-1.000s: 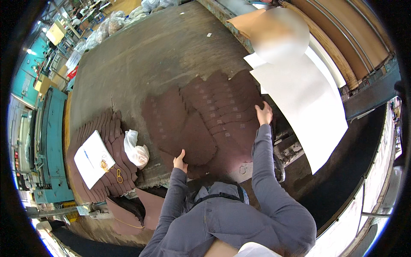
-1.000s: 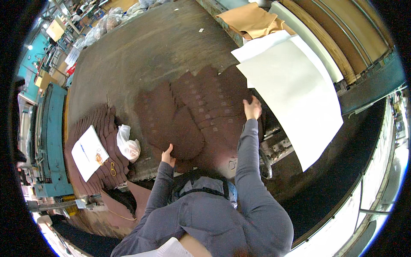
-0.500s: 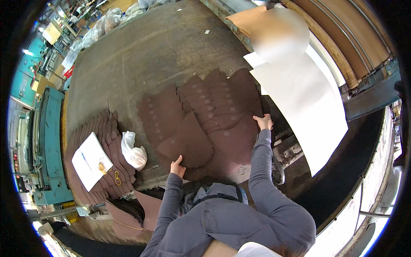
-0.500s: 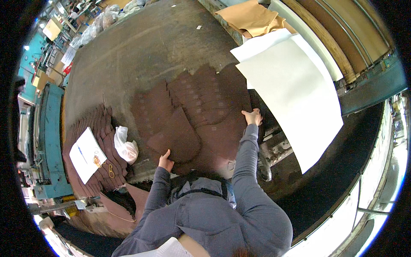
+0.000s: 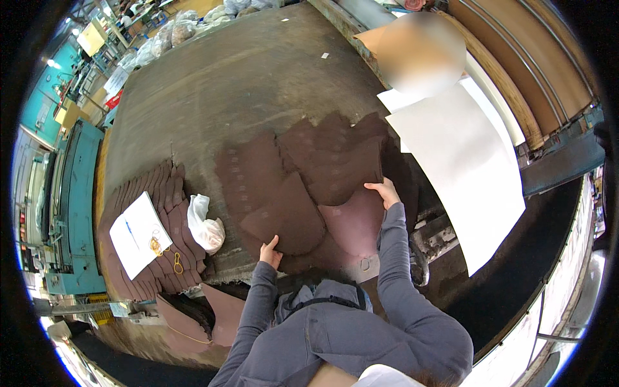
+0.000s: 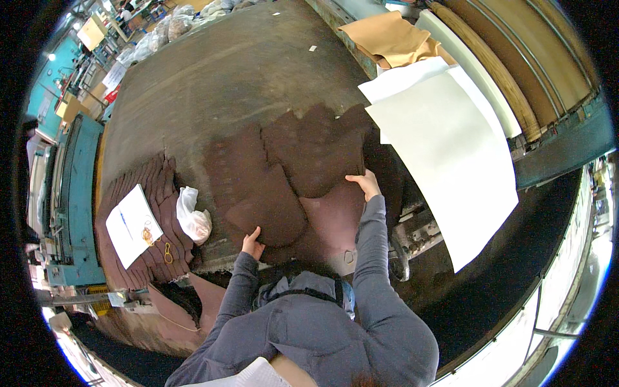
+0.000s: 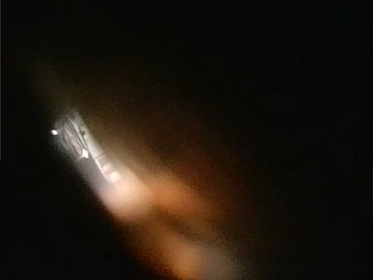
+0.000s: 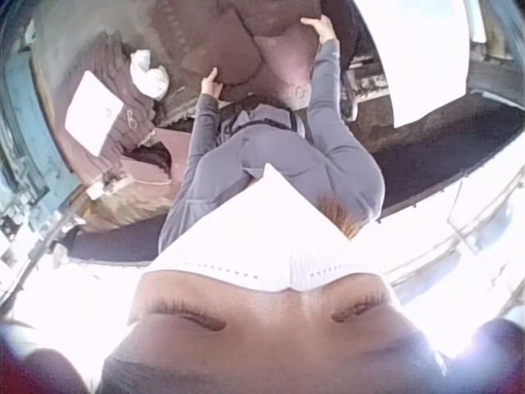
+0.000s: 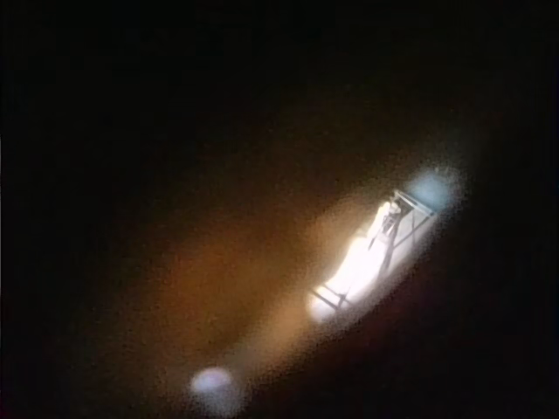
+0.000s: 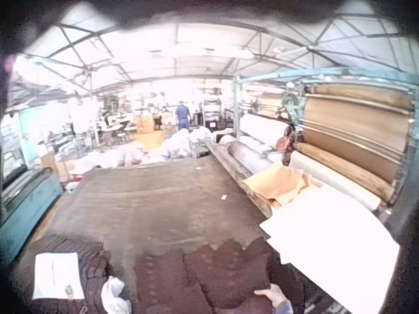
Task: The person repeatedly picks up brown leather pieces from a workbench, aligns them, and stacks them into a neat pile. They occasionally use a rubber band to secure a stack before continuing to add more pieces.
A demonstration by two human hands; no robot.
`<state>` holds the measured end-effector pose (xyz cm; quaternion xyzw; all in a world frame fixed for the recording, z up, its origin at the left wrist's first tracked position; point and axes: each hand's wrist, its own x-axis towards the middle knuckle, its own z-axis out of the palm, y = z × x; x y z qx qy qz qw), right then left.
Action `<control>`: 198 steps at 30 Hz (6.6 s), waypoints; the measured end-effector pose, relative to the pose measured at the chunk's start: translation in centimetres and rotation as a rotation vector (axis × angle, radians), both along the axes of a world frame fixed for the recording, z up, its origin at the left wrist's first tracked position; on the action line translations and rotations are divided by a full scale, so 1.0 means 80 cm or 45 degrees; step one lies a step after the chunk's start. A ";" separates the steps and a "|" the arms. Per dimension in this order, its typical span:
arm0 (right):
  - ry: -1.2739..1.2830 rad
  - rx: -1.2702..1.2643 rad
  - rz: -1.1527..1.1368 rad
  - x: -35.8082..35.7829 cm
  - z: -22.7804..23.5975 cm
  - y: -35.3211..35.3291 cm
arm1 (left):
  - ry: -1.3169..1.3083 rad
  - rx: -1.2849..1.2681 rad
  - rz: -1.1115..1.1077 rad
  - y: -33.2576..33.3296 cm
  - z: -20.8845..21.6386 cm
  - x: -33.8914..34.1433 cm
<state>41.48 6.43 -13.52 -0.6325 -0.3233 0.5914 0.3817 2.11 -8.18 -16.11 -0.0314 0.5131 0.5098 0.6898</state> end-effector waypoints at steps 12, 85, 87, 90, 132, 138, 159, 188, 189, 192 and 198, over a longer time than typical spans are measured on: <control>-1.182 0.580 0.086 -0.084 0.124 -0.010 | 0.033 0.005 0.041 -0.001 0.011 0.014; -0.562 0.089 -0.008 -0.008 -0.012 0.078 | 0.303 -0.373 0.187 -0.033 -0.026 -0.040; -0.851 0.166 0.013 -0.021 -0.019 0.065 | 0.306 -0.365 0.189 -0.037 -0.033 -0.046; -0.490 0.056 -0.079 -0.020 -0.039 0.067 | 0.348 -0.387 0.190 -0.027 -0.029 -0.036; -0.316 0.002 0.057 -0.035 0.017 -0.007 | 0.382 -0.286 0.267 -0.029 -0.046 -0.048; -0.435 -0.092 -0.158 0.024 -0.031 0.039 | 0.285 -0.205 0.229 -0.009 -0.036 -0.019; -0.805 0.846 0.470 -0.106 0.257 -0.071 | 1.059 0.467 -0.018 -0.021 0.062 0.029; -0.407 0.465 0.415 -0.218 0.027 -0.119 | 0.725 0.102 0.042 -0.034 0.001 -0.014; -0.600 0.253 0.407 -0.221 0.011 -0.119 | 0.852 -0.112 0.058 -0.039 -0.029 -0.014; -0.170 0.086 0.082 -0.214 -0.034 -0.095 | 0.752 -0.192 0.044 -0.018 -0.025 -0.004; 0.038 -0.309 0.496 -0.216 -0.003 -0.039 | 0.285 -0.301 0.101 -0.003 0.006 -0.031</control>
